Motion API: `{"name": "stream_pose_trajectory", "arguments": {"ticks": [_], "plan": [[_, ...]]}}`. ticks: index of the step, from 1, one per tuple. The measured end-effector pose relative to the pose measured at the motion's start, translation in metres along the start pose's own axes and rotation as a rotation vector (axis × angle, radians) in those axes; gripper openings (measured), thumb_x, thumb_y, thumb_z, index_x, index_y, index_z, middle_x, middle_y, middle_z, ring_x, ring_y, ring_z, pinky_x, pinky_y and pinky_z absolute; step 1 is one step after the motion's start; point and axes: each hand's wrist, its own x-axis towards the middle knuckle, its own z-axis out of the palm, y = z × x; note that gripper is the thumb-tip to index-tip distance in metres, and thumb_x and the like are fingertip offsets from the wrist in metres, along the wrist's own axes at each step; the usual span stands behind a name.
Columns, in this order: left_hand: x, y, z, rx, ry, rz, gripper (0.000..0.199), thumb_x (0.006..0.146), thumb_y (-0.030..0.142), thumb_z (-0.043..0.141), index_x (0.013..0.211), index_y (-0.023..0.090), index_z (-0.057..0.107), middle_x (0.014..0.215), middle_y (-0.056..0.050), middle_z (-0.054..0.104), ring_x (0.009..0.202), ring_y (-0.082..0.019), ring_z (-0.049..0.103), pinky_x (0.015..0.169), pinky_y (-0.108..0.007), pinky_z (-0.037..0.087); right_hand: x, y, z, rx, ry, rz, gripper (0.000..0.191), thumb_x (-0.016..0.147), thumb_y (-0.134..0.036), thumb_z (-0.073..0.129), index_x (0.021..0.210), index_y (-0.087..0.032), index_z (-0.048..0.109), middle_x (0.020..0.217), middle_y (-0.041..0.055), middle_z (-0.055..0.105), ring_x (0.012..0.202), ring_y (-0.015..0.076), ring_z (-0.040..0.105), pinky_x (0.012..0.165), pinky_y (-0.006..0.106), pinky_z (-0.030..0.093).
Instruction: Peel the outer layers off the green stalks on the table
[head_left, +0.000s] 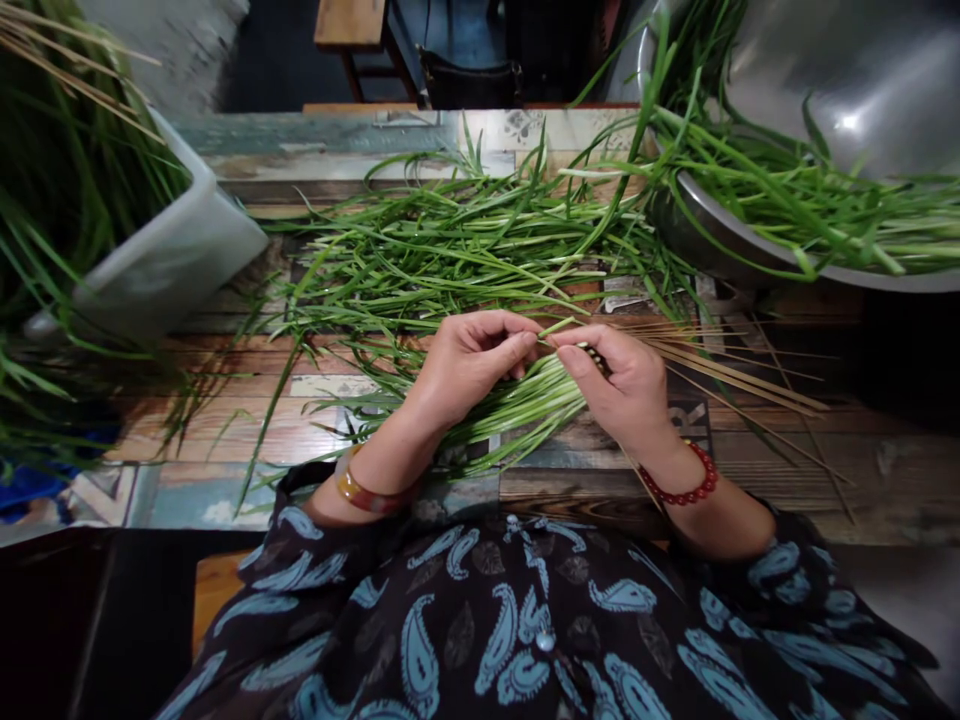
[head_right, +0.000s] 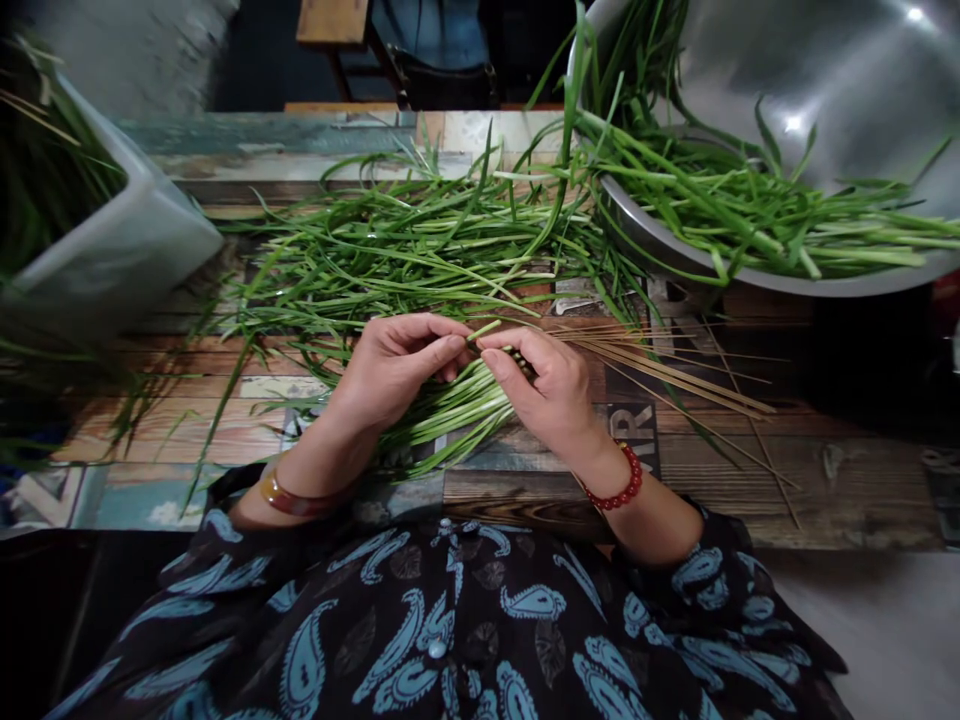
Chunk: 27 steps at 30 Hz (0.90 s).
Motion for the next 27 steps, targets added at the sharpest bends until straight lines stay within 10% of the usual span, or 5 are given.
{"name": "stream_pose_trajectory", "arguments": {"ticks": [22, 27], "plan": [[-0.001, 0.005, 0.001, 0.133, -0.012, 0.096, 0.012, 0.081, 0.023, 0.069, 0.084, 0.014, 0.076, 0.069, 0.0, 0.064, 0.054, -0.007, 0.054, 0.052, -0.019, 0.043, 0.0, 0.003, 0.004, 0.05, 0.023, 0.006, 0.01, 0.093, -0.028, 0.058, 0.09, -0.023, 0.067, 0.088, 0.0007, 0.076, 0.079, 0.0161, 0.07, 0.076, 0.03, 0.054], [-0.001, 0.005, 0.0, 0.293, 0.012, 0.246, 0.009, 0.083, 0.019, 0.068, 0.083, 0.014, 0.075, 0.07, -0.001, 0.065, 0.059, -0.008, 0.056, 0.057, -0.021, 0.043, -0.005, 0.008, 0.01, 0.19, 0.048, 0.11, 0.024, 0.092, -0.033, 0.061, 0.114, -0.024, 0.057, 0.086, 0.0004, 0.068, 0.071, 0.0158, 0.064, 0.068, 0.031, 0.052]]}}
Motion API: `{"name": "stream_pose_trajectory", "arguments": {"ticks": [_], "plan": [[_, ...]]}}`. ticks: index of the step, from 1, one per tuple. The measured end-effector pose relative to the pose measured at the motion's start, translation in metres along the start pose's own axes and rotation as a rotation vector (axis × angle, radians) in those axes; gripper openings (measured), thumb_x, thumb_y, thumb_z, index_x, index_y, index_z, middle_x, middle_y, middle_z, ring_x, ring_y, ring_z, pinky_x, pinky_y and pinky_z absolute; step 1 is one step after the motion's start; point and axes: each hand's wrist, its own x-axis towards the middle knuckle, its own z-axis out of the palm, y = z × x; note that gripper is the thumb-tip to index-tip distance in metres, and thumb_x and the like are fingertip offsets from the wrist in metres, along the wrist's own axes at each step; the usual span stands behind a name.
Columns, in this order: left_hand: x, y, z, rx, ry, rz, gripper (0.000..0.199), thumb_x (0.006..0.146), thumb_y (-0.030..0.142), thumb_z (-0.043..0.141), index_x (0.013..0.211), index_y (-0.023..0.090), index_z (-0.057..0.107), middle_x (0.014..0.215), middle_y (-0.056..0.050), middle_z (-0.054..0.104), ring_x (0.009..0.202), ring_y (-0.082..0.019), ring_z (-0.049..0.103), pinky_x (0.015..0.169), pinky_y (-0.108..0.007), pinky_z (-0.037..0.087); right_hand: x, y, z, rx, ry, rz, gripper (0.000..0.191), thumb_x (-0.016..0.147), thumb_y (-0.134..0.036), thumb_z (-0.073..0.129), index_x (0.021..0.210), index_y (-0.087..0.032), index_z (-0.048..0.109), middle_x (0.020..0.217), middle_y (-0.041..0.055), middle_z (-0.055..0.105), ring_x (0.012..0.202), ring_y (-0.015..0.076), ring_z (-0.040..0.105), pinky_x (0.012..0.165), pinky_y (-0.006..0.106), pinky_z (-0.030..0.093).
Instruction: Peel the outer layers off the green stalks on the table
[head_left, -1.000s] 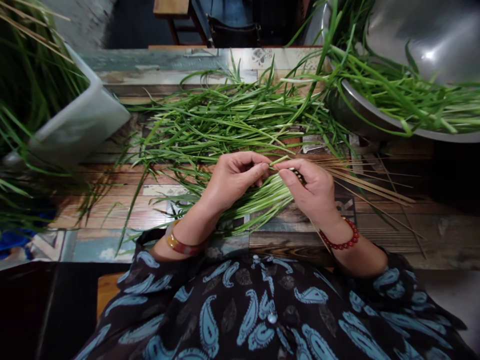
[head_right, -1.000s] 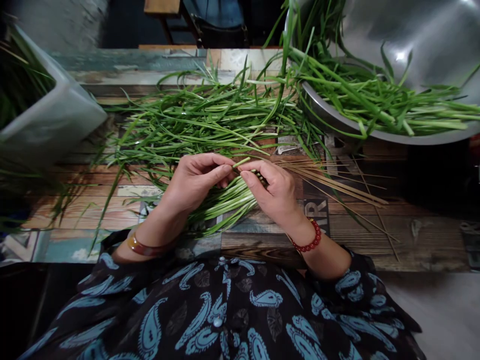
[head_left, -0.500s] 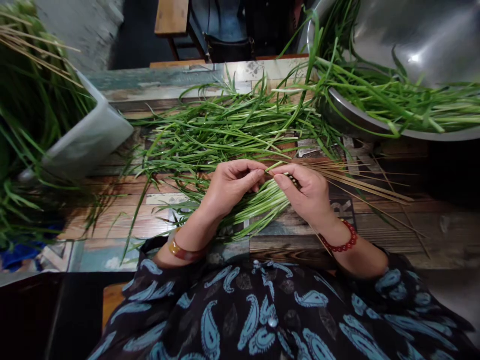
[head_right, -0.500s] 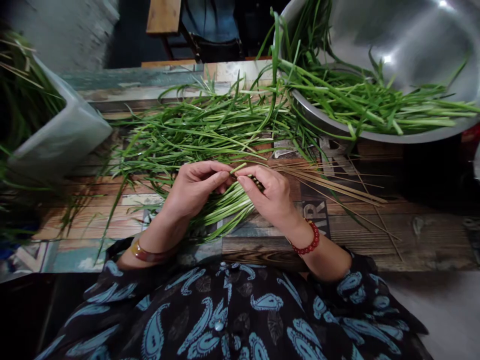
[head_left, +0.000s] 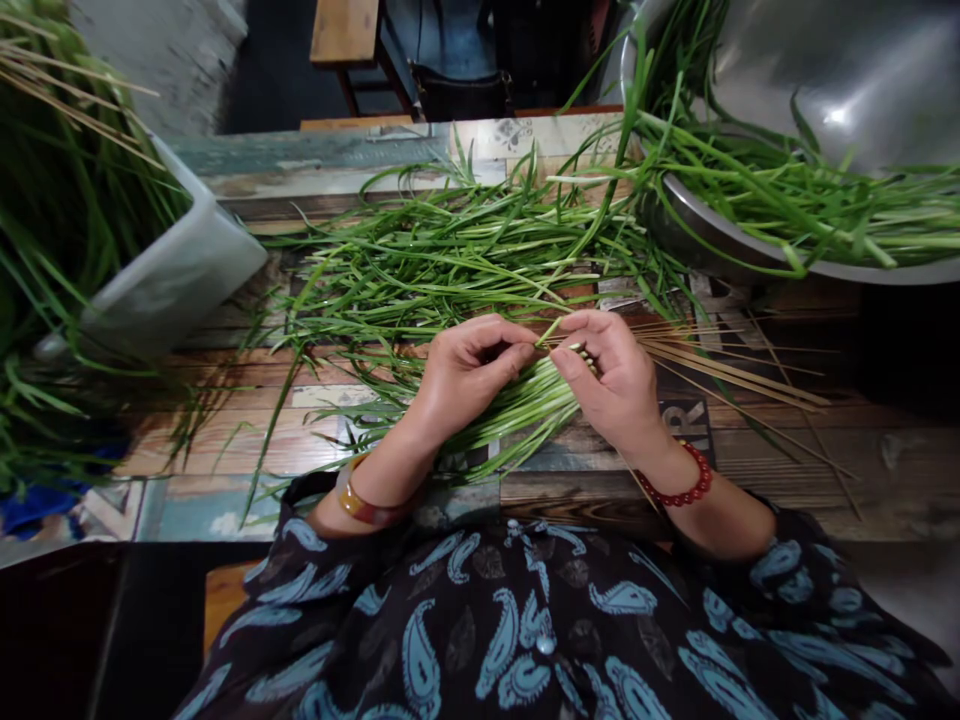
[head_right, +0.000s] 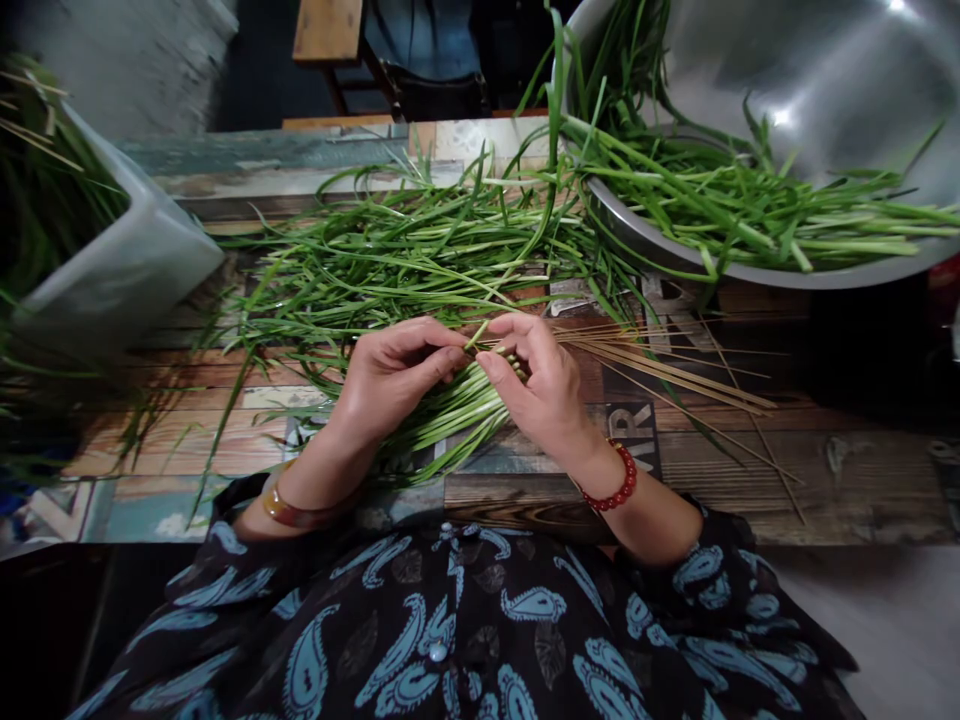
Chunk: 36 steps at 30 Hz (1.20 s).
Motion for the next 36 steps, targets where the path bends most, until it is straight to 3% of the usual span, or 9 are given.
{"name": "stream_pose_trajectory", "arguments": {"ticks": [4, 14, 17, 22, 25, 29, 32, 36], "plan": [[-0.0001, -0.0005, -0.001, 0.124, -0.005, 0.103, 0.011, 0.086, 0.019, 0.065, 0.082, 0.015, 0.075, 0.074, -0.002, 0.069, 0.068, -0.011, 0.059, 0.067, -0.024, 0.046, -0.0013, -0.0006, -0.0003, 0.018, -0.027, 0.02, 0.032, 0.094, -0.033, 0.06, 0.123, -0.025, 0.052, 0.083, 0.0008, 0.065, 0.068, 0.0161, 0.061, 0.066, 0.033, 0.051], [-0.0019, -0.0065, -0.0004, 0.264, -0.048, 0.227, 0.015, 0.09, 0.02, 0.061, 0.083, 0.016, 0.074, 0.079, -0.004, 0.069, 0.076, -0.014, 0.061, 0.073, -0.026, 0.048, 0.0001, 0.0021, 0.0006, -0.016, 0.005, -0.016, 0.011, 0.093, -0.032, 0.059, 0.1, -0.024, 0.056, 0.09, 0.0007, 0.064, 0.075, 0.0146, 0.058, 0.071, 0.031, 0.048], [-0.0015, -0.0042, -0.0033, 0.217, -0.09, 0.177, 0.016, 0.09, 0.024, 0.061, 0.093, 0.016, 0.075, 0.091, -0.006, 0.073, 0.086, -0.016, 0.066, 0.081, -0.028, 0.05, 0.0015, 0.0016, -0.0018, -0.006, -0.024, -0.052, 0.01, 0.095, -0.033, 0.057, 0.099, -0.023, 0.055, 0.087, -0.0001, 0.062, 0.071, 0.0138, 0.057, 0.068, 0.03, 0.047], [-0.0025, -0.0014, -0.0043, 0.13, -0.243, 0.055, 0.035, 0.088, 0.034, 0.065, 0.115, 0.014, 0.071, 0.114, -0.01, 0.074, 0.102, -0.022, 0.068, 0.09, -0.03, 0.051, 0.0028, -0.0026, -0.0067, -0.026, -0.034, -0.131, 0.019, 0.101, -0.037, 0.046, 0.106, -0.023, 0.058, 0.092, 0.0021, 0.065, 0.075, 0.015, 0.06, 0.069, 0.03, 0.049], [-0.0027, -0.0013, -0.0037, 0.101, -0.262, -0.011, 0.029, 0.088, 0.033, 0.063, 0.107, 0.013, 0.073, 0.103, -0.007, 0.076, 0.091, -0.02, 0.069, 0.082, -0.028, 0.052, 0.0021, -0.0022, -0.0077, -0.008, -0.027, -0.081, 0.032, 0.103, -0.045, 0.039, 0.115, -0.024, 0.06, 0.099, 0.0044, 0.067, 0.082, 0.0179, 0.063, 0.074, 0.033, 0.051], [-0.0017, -0.0015, -0.0048, 0.073, -0.198, -0.075, 0.023, 0.088, 0.033, 0.062, 0.087, 0.013, 0.073, 0.084, -0.005, 0.074, 0.076, -0.016, 0.065, 0.071, -0.025, 0.049, 0.001, 0.0024, -0.0085, 0.044, -0.045, 0.013, 0.04, 0.103, -0.05, 0.034, 0.121, -0.025, 0.059, 0.091, 0.004, 0.067, 0.074, 0.018, 0.062, 0.068, 0.034, 0.052], [-0.001, -0.0033, -0.0045, 0.048, -0.168, -0.076, 0.024, 0.088, 0.034, 0.062, 0.081, 0.013, 0.072, 0.077, -0.003, 0.07, 0.07, -0.014, 0.06, 0.066, -0.024, 0.046, 0.001, 0.0049, -0.0079, 0.037, -0.098, 0.03, 0.037, 0.101, -0.049, 0.042, 0.122, -0.024, 0.059, 0.087, 0.0036, 0.066, 0.072, 0.0182, 0.063, 0.066, 0.033, 0.053], [-0.0008, -0.0064, -0.0003, 0.06, -0.142, -0.073, 0.026, 0.087, 0.035, 0.063, 0.076, 0.013, 0.069, 0.071, -0.002, 0.065, 0.067, -0.012, 0.055, 0.063, -0.022, 0.043, 0.0027, 0.0057, -0.0023, 0.003, -0.113, 0.033, 0.032, 0.094, -0.044, 0.057, 0.118, -0.023, 0.057, 0.097, 0.0048, 0.069, 0.08, 0.0192, 0.066, 0.07, 0.034, 0.055]]}}
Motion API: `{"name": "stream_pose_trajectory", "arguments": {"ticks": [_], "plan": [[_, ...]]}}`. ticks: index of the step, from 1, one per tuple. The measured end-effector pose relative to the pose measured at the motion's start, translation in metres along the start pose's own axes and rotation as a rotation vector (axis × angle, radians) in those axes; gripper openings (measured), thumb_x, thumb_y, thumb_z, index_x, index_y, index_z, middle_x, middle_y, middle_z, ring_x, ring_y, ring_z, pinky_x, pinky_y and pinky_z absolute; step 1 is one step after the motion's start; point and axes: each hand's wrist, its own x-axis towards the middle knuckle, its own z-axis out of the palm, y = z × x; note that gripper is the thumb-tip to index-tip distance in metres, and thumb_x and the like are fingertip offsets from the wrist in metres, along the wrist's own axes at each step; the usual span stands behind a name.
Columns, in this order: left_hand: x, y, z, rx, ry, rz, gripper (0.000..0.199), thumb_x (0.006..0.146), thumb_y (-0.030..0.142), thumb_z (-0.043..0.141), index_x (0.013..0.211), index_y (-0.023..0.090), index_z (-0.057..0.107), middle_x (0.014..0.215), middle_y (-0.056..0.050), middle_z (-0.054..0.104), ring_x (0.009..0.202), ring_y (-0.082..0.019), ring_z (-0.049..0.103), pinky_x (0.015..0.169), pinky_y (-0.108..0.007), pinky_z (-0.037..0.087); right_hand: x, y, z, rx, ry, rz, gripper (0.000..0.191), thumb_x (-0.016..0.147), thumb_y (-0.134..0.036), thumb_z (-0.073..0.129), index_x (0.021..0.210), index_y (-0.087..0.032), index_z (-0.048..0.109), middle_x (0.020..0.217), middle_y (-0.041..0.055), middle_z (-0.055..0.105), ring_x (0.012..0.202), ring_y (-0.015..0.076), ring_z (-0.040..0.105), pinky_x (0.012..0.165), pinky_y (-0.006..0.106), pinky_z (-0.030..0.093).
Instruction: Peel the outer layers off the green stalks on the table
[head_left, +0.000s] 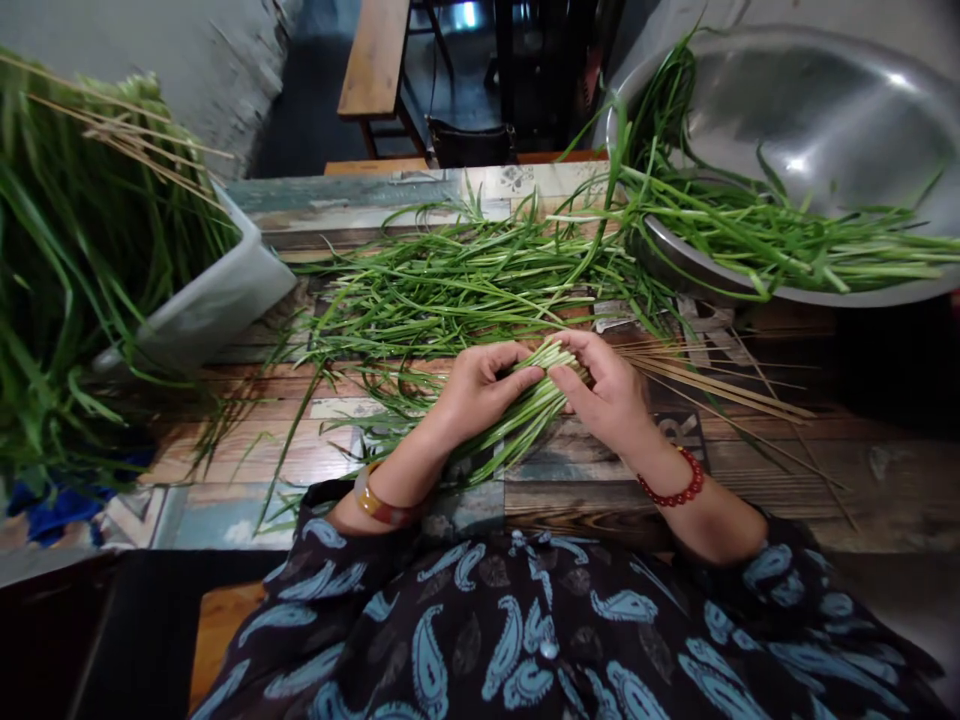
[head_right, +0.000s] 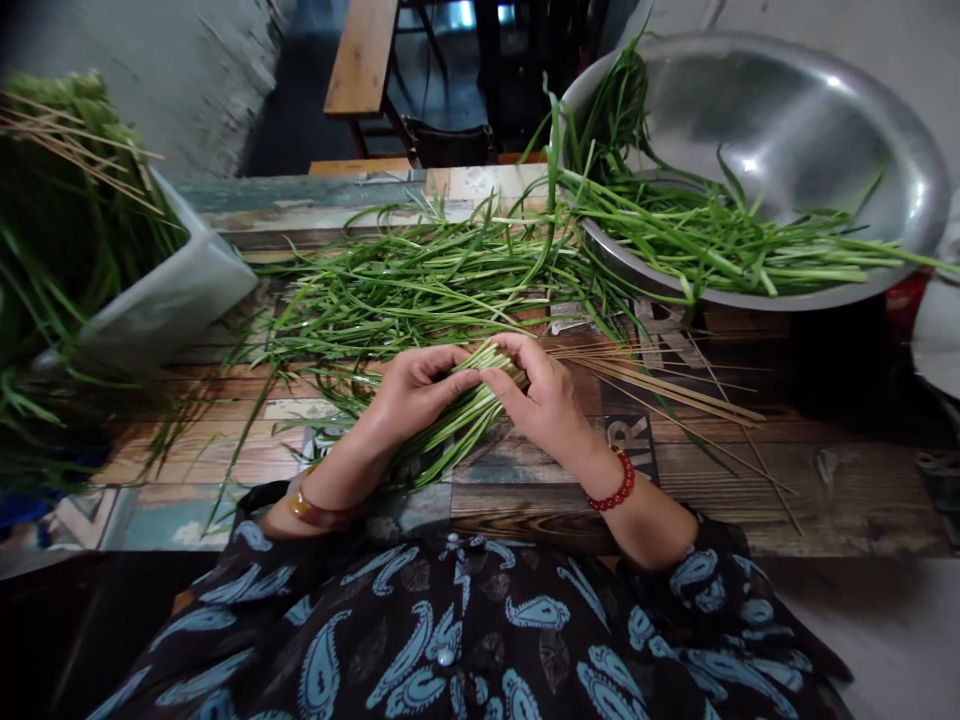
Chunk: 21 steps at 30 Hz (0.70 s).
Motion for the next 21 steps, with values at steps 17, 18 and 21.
{"name": "stream_pose_trajectory", "arguments": {"ticks": [17, 18, 21], "plan": [[-0.001, 0.002, -0.01, 0.191, -0.171, 0.035, 0.034, 0.089, 0.037, 0.063, 0.11, 0.012, 0.072, 0.108, -0.01, 0.076, 0.097, -0.022, 0.07, 0.087, -0.032, 0.052, 0.008, 0.008, 0.006, -0.082, 0.058, -0.09, 0.017, 0.092, -0.035, 0.054, 0.097, -0.02, 0.062, 0.088, 0.0036, 0.07, 0.077, 0.0173, 0.064, 0.071, 0.03, 0.047], [0.001, 0.003, -0.015, 0.228, -0.146, 0.041, 0.035, 0.089, 0.038, 0.062, 0.111, 0.012, 0.072, 0.109, -0.011, 0.076, 0.098, -0.022, 0.07, 0.087, -0.032, 0.052, 0.008, 0.009, 0.007, -0.092, 0.062, -0.095, 0.016, 0.092, -0.034, 0.053, 0.095, -0.021, 0.062, 0.087, 0.0034, 0.07, 0.075, 0.0171, 0.063, 0.071, 0.029, 0.046], [0.013, 0.004, -0.029, 0.419, -0.014, 0.073, 0.031, 0.092, 0.035, 0.058, 0.107, 0.013, 0.073, 0.101, -0.011, 0.076, 0.09, -0.021, 0.07, 0.08, -0.032, 0.053, 0.008, 0.013, 0.011, -0.122, 0.078, -0.089, 0.015, 0.092, -0.03, 0.051, 0.089, -0.021, 0.061, 0.083, 0.0032, 0.07, 0.074, 0.0174, 0.063, 0.071, 0.03, 0.045]]}}
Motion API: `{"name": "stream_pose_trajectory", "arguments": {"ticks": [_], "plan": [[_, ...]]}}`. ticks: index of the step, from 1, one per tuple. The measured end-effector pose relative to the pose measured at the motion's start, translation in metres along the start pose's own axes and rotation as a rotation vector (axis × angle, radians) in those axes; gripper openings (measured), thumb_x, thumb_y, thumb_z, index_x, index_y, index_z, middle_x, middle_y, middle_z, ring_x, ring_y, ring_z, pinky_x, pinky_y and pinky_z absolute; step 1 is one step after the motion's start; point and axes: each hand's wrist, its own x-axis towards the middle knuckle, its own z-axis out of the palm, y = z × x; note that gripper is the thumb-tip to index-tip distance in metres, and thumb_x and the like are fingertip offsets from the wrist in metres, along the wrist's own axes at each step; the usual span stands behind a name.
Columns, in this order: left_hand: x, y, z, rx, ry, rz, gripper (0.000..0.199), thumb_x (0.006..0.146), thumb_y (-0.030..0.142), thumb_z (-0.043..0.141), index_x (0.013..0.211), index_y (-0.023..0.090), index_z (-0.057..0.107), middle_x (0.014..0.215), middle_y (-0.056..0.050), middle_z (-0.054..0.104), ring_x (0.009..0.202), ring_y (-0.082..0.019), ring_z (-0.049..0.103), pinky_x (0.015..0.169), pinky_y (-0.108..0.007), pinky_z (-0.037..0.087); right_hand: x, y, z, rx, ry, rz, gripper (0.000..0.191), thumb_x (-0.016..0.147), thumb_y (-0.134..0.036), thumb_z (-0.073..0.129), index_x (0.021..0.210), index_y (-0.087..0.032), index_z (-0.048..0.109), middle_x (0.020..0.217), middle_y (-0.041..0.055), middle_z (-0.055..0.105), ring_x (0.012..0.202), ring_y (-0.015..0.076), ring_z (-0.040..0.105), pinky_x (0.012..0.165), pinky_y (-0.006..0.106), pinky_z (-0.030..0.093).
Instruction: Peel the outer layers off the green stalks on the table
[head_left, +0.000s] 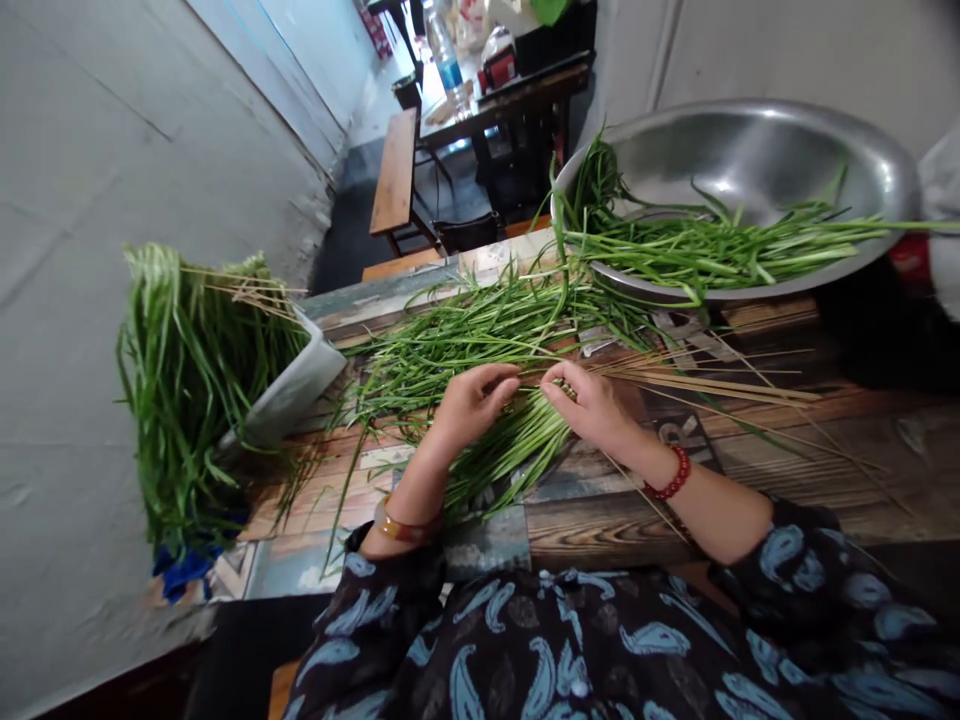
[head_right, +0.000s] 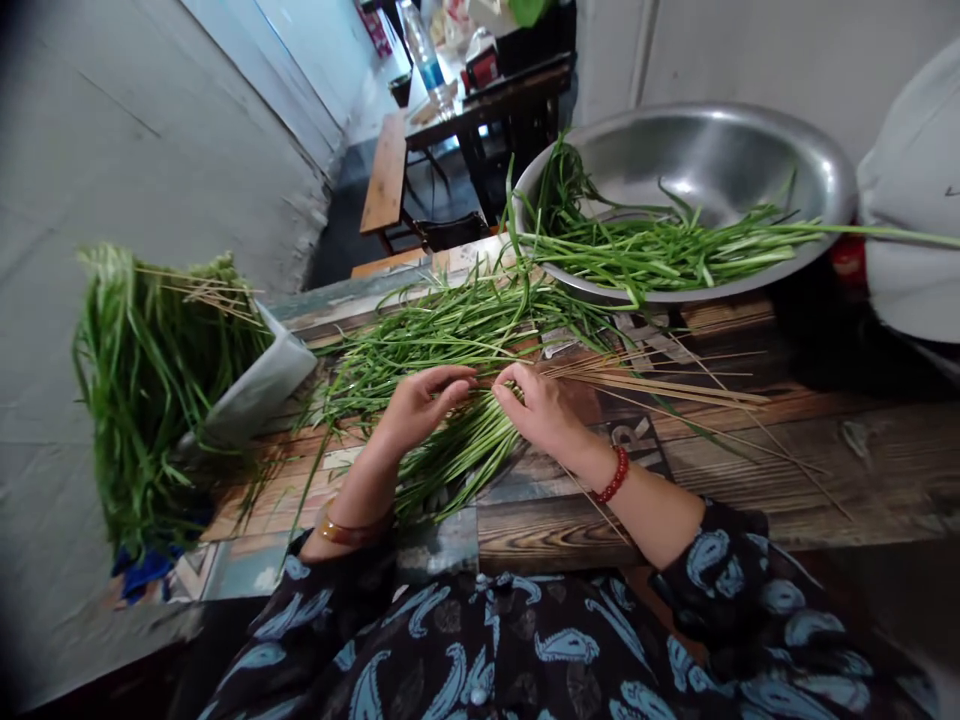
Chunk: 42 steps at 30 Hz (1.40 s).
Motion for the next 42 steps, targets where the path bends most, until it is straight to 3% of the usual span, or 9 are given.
{"name": "stream_pose_trajectory", "arguments": {"ticks": [4, 12, 18, 22, 26, 30, 34, 37, 42], "plan": [[0.031, -0.006, -0.006, 0.342, 0.072, 0.129, 0.023, 0.091, 0.022, 0.056, 0.104, 0.016, 0.074, 0.101, -0.01, 0.074, 0.093, -0.021, 0.066, 0.086, -0.034, 0.051, 0.0, 0.004, 0.003, -0.004, 0.028, -0.011, 0.016, 0.093, -0.031, 0.05, 0.085, -0.022, 0.061, 0.085, 0.0039, 0.071, 0.079, 0.0185, 0.065, 0.073, 0.03, 0.045], [0.072, -0.005, 0.019, 0.762, -0.03, 0.204, 0.022, 0.091, 0.02, 0.054, 0.086, 0.015, 0.075, 0.099, -0.014, 0.069, 0.098, -0.028, 0.059, 0.084, -0.042, 0.045, 0.002, 0.005, 0.004, -0.021, 0.019, -0.038, 0.018, 0.094, -0.032, 0.049, 0.087, -0.021, 0.062, 0.083, 0.0045, 0.071, 0.077, 0.019, 0.064, 0.073, 0.031, 0.045], [0.056, -0.004, 0.003, 0.361, 0.13, 0.141, 0.009, 0.082, 0.016, 0.059, 0.075, 0.015, 0.065, 0.081, -0.005, 0.065, 0.079, -0.017, 0.058, 0.076, -0.03, 0.045, 0.0, 0.004, 0.005, -0.002, 0.045, -0.05, 0.019, 0.094, -0.033, 0.05, 0.086, -0.021, 0.061, 0.083, 0.005, 0.071, 0.077, 0.0195, 0.064, 0.074, 0.031, 0.046], [0.024, 0.0, 0.0, -0.069, 0.099, 0.013, 0.009, 0.082, 0.024, 0.061, 0.08, 0.015, 0.061, 0.062, 0.004, 0.055, 0.058, -0.01, 0.049, 0.058, -0.022, 0.038, 0.0, 0.004, 0.004, 0.012, 0.047, -0.051, 0.018, 0.093, -0.033, 0.05, 0.086, -0.021, 0.062, 0.084, 0.0054, 0.071, 0.077, 0.0195, 0.064, 0.075, 0.032, 0.047], [0.001, 0.002, 0.015, -0.292, 0.072, -0.045, 0.02, 0.083, 0.034, 0.064, 0.084, 0.014, 0.065, 0.062, 0.003, 0.057, 0.055, -0.009, 0.049, 0.055, -0.021, 0.038, 0.003, 0.006, 0.001, 0.061, 0.071, -0.031, 0.013, 0.09, -0.033, 0.056, 0.089, -0.021, 0.062, 0.085, 0.0046, 0.07, 0.079, 0.0192, 0.065, 0.077, 0.033, 0.05], [-0.003, 0.004, 0.027, -0.264, 0.087, -0.026, 0.022, 0.084, 0.035, 0.064, 0.077, 0.014, 0.067, 0.062, 0.002, 0.058, 0.056, -0.009, 0.049, 0.056, -0.021, 0.039, 0.008, 0.005, -0.003, 0.165, 0.136, 0.009, 0.023, 0.084, -0.033, 0.067, 0.103, -0.021, 0.062, 0.088, 0.0033, 0.069, 0.08, 0.0181, 0.066, 0.076, 0.033, 0.053], [-0.001, 0.006, 0.029, -0.184, 0.109, 0.017, 0.021, 0.086, 0.032, 0.063, 0.077, 0.014, 0.069, 0.064, 0.0, 0.062, 0.061, -0.011, 0.053, 0.059, -0.022, 0.041, 0.011, -0.003, -0.009, 0.136, 0.118, 0.011, 0.016, 0.082, -0.033, 0.07, 0.09, -0.021, 0.064, 0.082, 0.0022, 0.069, 0.072, 0.0164, 0.063, 0.07, 0.031, 0.053], [-0.005, 0.007, 0.027, -0.089, 0.156, 0.067, 0.017, 0.086, 0.027, 0.061, 0.077, 0.015, 0.07, 0.069, -0.002, 0.067, 0.065, -0.013, 0.058, 0.063, -0.023, 0.044, 0.01, -0.012, -0.012, 0.019, 0.097, -0.08, 0.008, 0.087, -0.027, 0.066, 0.081, -0.021, 0.064, 0.077, 0.0017, 0.068, 0.071, 0.0163, 0.063, 0.069, 0.03, 0.051], [-0.015, 0.004, 0.026, 0.002, 0.163, 0.114, 0.018, 0.089, 0.022, 0.057, 0.076, 0.018, 0.07, 0.07, -0.003, 0.069, 0.066, -0.016, 0.063, 0.064, -0.025, 0.046, 0.007, -0.013, -0.006, -0.134, 0.128, -0.271, 0.018, 0.097, -0.021, 0.05, 0.084, -0.023, 0.062, 0.079, 0.0035, 0.069, 0.076, 0.0184, 0.065, 0.072, 0.031, 0.052]]}}
